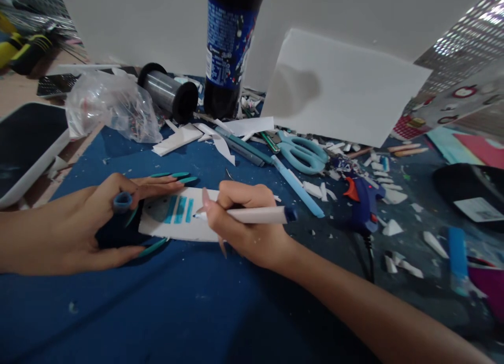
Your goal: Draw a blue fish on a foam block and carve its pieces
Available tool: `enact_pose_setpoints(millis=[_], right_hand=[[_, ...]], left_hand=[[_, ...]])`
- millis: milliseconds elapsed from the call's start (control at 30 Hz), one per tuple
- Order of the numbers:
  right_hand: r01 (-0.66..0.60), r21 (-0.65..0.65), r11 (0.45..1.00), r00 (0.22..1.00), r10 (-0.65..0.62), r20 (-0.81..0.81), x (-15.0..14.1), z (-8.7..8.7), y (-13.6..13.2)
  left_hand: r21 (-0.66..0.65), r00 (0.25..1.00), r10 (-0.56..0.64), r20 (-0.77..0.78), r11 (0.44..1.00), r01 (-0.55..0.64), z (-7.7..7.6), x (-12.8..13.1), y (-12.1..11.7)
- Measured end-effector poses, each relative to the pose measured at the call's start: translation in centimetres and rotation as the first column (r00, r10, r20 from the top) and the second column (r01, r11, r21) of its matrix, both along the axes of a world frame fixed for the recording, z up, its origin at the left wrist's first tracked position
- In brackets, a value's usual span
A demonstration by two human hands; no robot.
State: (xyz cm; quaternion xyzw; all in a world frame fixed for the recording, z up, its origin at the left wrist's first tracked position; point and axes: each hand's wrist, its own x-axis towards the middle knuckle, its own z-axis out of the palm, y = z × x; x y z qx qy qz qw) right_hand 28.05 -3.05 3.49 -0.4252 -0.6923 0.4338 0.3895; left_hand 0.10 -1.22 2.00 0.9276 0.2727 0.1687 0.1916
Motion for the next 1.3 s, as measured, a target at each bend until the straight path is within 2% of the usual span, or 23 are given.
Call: enact_pose_setpoints(millis=[67,200,333,867,1000,1300], right_hand=[[0.071,0.004,0.997,0.997,-0.071,-0.003,0.3,0.0,0.1],[0.030,-0.016,0.999,0.999,-0.030,-0.022,0.5,0.0,0.7],[0.045,-0.040,0.998,0.999,-0.045,-0.006,0.6,-0.1,0.9],[0.047,-0.055,0.997,0.998,-0.045,0.037,0.3,-0.5,1.1],[0.031,-0.043,0.999,0.999,-0.030,0.041,0.3,-0.5,1.2],[0.020,-0.049,0.999,1.000,-0.019,0.019,0.4,-0.5,1.2]], left_hand=[[0.010,1.000,-0.005,-0.007,1.000,0.005,0.1,0.0,0.0],[0.046,0.999,-0.022,-0.045,0.999,0.024,0.6,0.3,0.1],[0.055,1.000,-0.007,-0.029,0.998,0.009,0.9,0.4,0.1],[-0.016,0.998,-0.027,-0.057,1.000,0.026,0.8,-0.4,0.1],[-0.073,0.995,-0.048,-0.091,0.996,0.041,0.9,-0.4,0.2],[-0.114,0.998,-0.040,-0.043,0.993,0.035,0.8,-0.5,0.2]])
